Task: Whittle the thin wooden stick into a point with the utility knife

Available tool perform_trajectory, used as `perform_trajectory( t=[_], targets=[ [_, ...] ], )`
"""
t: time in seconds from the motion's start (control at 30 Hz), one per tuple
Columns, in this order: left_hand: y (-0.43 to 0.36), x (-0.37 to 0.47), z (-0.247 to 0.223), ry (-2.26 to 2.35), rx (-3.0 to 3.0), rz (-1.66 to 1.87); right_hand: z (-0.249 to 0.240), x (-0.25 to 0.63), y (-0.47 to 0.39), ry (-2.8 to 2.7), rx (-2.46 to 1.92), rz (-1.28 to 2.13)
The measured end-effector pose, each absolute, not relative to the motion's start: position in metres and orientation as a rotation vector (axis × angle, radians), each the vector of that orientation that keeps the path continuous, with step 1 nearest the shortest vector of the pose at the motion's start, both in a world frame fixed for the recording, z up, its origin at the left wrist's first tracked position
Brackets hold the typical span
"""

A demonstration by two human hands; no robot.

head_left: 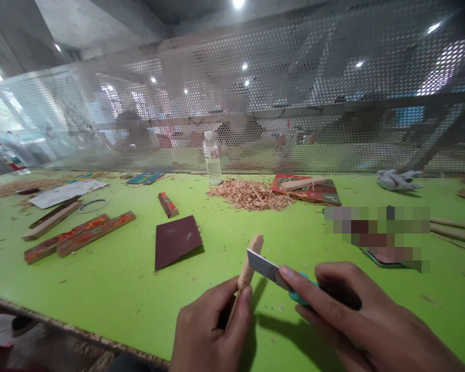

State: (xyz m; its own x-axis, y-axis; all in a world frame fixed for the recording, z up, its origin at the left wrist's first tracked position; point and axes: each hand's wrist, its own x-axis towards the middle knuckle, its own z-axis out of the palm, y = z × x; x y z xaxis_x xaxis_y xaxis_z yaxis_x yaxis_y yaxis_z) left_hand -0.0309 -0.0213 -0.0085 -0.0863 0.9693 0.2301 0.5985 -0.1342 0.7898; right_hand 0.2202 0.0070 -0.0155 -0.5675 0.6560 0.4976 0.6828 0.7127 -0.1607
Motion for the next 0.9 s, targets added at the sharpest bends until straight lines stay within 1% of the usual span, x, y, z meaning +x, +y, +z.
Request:
perform_trajectory(
  t=[0.2,0.3,0.47,0.57,0.73,0.9],
  targets=[
    [-0.023,-0.029,-0.013,1.699,1.826,1.197,-0.006,0.212,0.009,-2.365,-0.922,0.227],
    [-0.023,-0.028,-0.017,1.644,1.983,1.166,0.000,0.206,0.008,-2.240,-1.008,0.330],
    [-0.023,-0.026,-0.025,1.561,2.189,1.128,0.011,0.193,0.011,-2.076,-1.207,0.644],
    [-0.024,-0.025,-0.029,1.560,2.270,1.105,0.009,0.187,0.016,-2.028,-1.190,0.644],
    [-0.025,-0.021,-0.031,1.618,2.359,1.105,-0.005,0.183,0.020,-2.044,-0.948,0.624],
    [-0.026,-0.017,-0.029,1.655,2.392,1.088,-0.010,0.182,0.019,-2.049,-0.875,0.621]
  ],
)
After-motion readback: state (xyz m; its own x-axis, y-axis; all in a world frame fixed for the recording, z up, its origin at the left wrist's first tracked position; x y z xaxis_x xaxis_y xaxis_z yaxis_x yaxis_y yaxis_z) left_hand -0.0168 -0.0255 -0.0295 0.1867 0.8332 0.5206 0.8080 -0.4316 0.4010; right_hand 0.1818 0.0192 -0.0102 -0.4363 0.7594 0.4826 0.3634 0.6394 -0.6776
